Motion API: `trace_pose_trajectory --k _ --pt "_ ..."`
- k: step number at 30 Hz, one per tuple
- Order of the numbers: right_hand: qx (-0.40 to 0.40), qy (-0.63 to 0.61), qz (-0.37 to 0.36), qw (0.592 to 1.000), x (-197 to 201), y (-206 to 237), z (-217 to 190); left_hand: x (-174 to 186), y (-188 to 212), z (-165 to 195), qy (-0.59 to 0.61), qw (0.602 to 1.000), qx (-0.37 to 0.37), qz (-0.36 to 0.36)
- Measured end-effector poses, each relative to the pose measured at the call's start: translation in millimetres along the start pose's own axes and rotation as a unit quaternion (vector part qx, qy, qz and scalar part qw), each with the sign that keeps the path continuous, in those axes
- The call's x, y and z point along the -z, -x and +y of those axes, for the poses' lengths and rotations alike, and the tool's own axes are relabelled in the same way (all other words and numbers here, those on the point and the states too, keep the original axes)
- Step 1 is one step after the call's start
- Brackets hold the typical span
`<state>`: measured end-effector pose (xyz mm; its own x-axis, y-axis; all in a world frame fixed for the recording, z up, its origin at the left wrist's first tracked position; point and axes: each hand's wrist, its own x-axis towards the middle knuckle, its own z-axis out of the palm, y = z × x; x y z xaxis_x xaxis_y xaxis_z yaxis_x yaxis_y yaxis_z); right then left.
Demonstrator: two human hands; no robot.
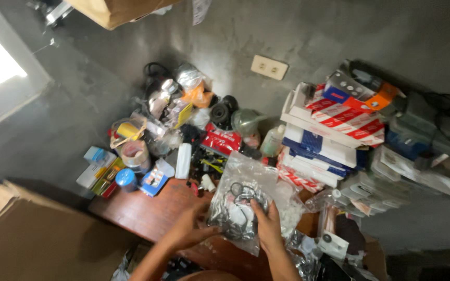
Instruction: The person uses a screwdriver to manipulate small black plastic pieces on a cluttered wooden workbench, then closes a drawer and picks up a plastic bag containing black rubber rings. The person inspects the bag and its contents while standing at the workbench.
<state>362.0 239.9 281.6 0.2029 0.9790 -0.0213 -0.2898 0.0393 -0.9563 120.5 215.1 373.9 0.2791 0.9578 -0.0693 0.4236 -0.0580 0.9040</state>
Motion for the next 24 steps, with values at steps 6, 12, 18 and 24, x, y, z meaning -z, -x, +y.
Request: trace_pose_trajectory --k 6,12,18,24 --pt "-0.063 0.019 0.037 0.997 9.9 -2.6 0.4 75.2 30.4 187.0 -0.269 0.837 -0.476 -0.003" --pt "-0.032 -0.042 0.013 0.999 19.5 16.3 14.6 -18.4 46.4 276.3 -0.371 0.653 -0.66 0.018" --pt "0.068 0.074 0.174 0.98 30.0 57.2 -59.4 -98.4 45.3 226.8 -0.517 0.584 -0.606 0.16" --pt "0.428 0.424 0.258 0.755 -21.1 133.2 -238.5 -138.0 30.7 186.3 -0.831 0.296 -0.463 0.083"
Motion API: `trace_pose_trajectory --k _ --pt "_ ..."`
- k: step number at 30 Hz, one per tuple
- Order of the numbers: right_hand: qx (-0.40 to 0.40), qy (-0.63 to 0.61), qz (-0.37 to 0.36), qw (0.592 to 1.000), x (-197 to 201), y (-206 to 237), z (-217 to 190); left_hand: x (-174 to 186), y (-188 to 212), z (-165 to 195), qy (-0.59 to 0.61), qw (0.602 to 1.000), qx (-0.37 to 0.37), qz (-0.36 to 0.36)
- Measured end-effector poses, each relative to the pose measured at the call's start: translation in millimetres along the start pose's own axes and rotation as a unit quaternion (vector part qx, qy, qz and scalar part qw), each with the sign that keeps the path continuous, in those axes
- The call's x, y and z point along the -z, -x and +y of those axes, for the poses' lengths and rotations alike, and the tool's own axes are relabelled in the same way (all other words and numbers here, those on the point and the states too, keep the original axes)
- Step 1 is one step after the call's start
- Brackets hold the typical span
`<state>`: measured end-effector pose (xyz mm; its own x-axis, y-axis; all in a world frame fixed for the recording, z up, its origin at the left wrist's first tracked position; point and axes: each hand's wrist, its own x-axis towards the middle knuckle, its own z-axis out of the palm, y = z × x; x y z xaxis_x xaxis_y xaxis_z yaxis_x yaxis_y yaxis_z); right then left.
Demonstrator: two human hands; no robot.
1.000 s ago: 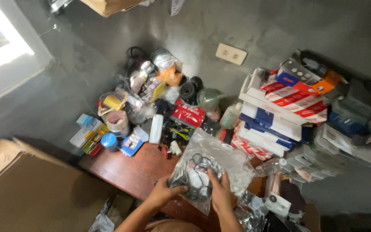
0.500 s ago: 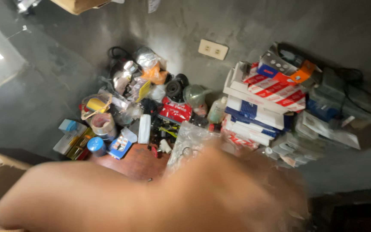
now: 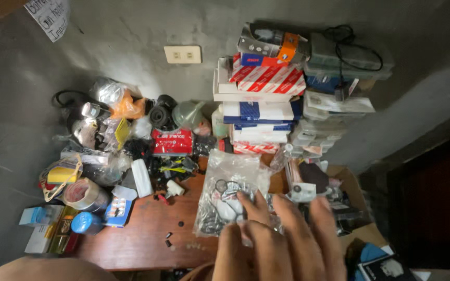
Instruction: The person uses a screwdriver to manipulate small black plastic pieces on a cluttered wooden workbench, then closes a drawer and picks up a plastic bag containing black rubber rings. The person inspects the bag and its contents while standing at the workbench.
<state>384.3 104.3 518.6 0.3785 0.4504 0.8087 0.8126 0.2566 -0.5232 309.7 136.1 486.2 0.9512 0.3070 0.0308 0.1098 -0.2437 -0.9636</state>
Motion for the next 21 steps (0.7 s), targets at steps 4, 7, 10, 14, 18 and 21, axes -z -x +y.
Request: trace_pose_trajectory --k 4,7,10,14,18,21 --pt "0.127 0.188 -0.055 0.972 12.2 -60.6 -82.7 8.4 17.5 -36.8 0.04 0.999 0.0 0.033" --pt "0.147 0.113 -0.109 0.977 20.6 -80.8 -95.4 9.9 22.1 -70.9 0.052 0.984 0.145 0.087" --pt "0.161 0.151 -0.142 0.965 32.6 -53.2 -77.5 2.7 41.8 -87.8 0.031 0.98 0.177 0.084" --pt "-0.001 -0.133 -0.268 0.954 -18.1 28.8 9.4 -4.4 51.2 -85.2 0.062 0.98 0.133 0.132" --pt "-0.519 -0.418 -0.157 0.728 -126.1 98.3 135.0 -76.6 67.3 -68.5 0.58 0.79 0.199 -0.027" --pt "-0.444 -0.437 -0.169 0.764 -137.8 125.1 187.8 -142.8 56.3 -20.9 0.742 0.505 0.42 0.129"
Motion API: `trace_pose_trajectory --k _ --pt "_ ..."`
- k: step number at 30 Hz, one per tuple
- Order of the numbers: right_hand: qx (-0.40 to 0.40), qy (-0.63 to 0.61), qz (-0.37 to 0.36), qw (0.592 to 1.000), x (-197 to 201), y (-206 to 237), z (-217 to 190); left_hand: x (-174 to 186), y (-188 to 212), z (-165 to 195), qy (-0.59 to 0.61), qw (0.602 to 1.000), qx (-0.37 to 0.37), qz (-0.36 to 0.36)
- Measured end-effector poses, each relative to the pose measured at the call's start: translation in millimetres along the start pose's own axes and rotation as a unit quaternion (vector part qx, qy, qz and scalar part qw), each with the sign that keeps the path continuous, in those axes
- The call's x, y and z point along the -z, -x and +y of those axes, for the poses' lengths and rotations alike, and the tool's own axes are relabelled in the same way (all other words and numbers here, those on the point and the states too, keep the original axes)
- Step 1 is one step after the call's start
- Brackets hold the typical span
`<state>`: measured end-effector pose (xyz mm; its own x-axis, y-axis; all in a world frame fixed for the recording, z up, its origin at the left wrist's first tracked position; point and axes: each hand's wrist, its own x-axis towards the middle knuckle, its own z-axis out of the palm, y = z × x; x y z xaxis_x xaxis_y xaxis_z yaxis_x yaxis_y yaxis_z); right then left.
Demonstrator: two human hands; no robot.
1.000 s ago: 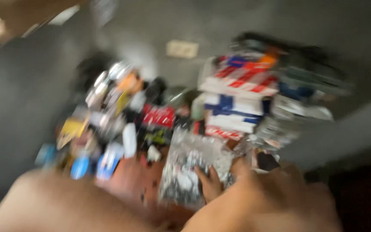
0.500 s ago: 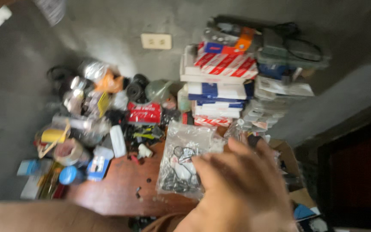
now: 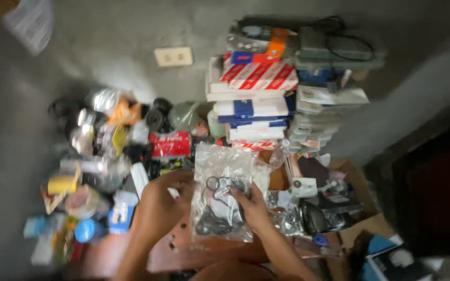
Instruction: The person uses a screwdriver to manipulate small black plastic pieces on a cluttered wooden workbench, then closes a drawer and picks up a plastic bag containing black rubber rings. The person inspects the bag and its contents while standing at the workbench.
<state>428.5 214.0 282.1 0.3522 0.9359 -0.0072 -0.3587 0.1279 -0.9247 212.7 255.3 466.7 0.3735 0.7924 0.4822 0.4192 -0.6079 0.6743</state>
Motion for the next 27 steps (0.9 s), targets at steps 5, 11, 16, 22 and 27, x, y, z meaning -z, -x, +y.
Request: trace_pose_trajectory --k 5,11,16,22,27 --pt "0.034 0.047 -0.052 0.997 -8.6 4.8 -26.3 -55.0 40.1 -87.0 0.306 0.931 0.196 0.033" --pt "0.083 0.038 -0.166 0.982 -58.6 -0.2 -75.0 -49.4 42.6 -105.3 0.377 0.902 0.209 0.005" --pt "0.146 0.04 -0.207 0.967 -77.1 -10.7 -108.0 -33.8 23.4 -76.5 0.379 0.904 0.185 0.075" --pt "0.133 0.021 -0.203 0.97 -83.5 -12.7 -112.4 -24.6 10.9 -55.8 0.371 0.906 0.17 0.11" --pt "0.132 0.02 -0.228 0.964 -74.3 -13.9 -111.9 -23.9 9.3 -53.3 0.368 0.91 0.15 0.122"
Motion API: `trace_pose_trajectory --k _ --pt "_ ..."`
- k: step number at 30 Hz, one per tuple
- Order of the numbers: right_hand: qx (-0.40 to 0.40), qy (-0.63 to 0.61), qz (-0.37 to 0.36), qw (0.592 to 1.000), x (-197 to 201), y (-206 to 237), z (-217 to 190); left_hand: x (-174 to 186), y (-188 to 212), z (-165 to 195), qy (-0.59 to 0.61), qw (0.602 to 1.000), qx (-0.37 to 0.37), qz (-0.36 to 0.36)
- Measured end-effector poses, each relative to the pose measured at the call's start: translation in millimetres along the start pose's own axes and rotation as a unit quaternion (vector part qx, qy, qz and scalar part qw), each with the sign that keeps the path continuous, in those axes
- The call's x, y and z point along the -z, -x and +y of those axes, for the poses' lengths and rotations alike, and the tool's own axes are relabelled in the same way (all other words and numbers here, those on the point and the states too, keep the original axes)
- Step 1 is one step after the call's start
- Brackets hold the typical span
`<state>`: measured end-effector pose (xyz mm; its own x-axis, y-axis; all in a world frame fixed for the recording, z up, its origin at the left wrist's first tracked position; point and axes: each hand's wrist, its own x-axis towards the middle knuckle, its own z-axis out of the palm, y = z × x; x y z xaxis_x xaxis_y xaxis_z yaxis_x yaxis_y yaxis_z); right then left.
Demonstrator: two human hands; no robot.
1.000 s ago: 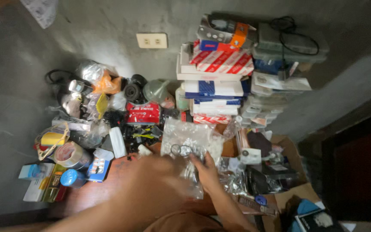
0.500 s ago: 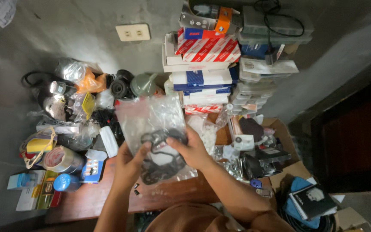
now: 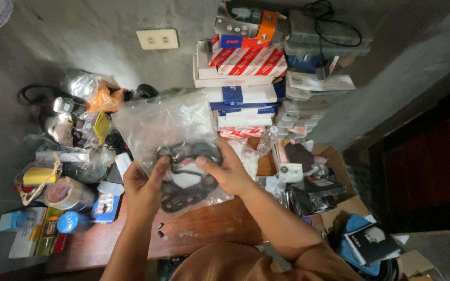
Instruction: The person uses a screwdriver to manipulate small black plastic pieces on a cluttered wooden workbench, then closes a drawer and picks up a plastic bag containing black rubber rings. The person inspects the bag and its contents while standing at the workbench.
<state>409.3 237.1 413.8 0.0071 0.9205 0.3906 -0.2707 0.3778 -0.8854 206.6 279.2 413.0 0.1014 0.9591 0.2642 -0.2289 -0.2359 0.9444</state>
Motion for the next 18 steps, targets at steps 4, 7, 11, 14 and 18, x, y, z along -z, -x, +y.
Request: trace_pose_trajectory --k 4,7,11,14,18 --pt "-0.023 0.044 0.013 0.999 9.4 5.0 -0.9 -5.5 -3.9 -0.8 0.014 1.0 -0.008 -0.019" --pt "-0.009 0.038 0.032 0.999 15.5 10.3 3.1 -12.9 -9.0 -5.1 0.038 0.998 0.014 -0.043" --pt "-0.03 0.054 0.067 0.996 28.9 17.7 10.5 -17.2 -17.1 -17.1 0.056 0.994 0.051 -0.073" --pt "-0.042 0.061 0.081 0.994 36.7 25.2 16.5 -19.0 -26.3 -30.9 0.081 0.991 0.079 -0.074" --pt "-0.067 0.08 0.11 0.989 43.0 32.1 22.2 -23.5 -43.2 -49.4 0.156 0.98 0.121 -0.01"
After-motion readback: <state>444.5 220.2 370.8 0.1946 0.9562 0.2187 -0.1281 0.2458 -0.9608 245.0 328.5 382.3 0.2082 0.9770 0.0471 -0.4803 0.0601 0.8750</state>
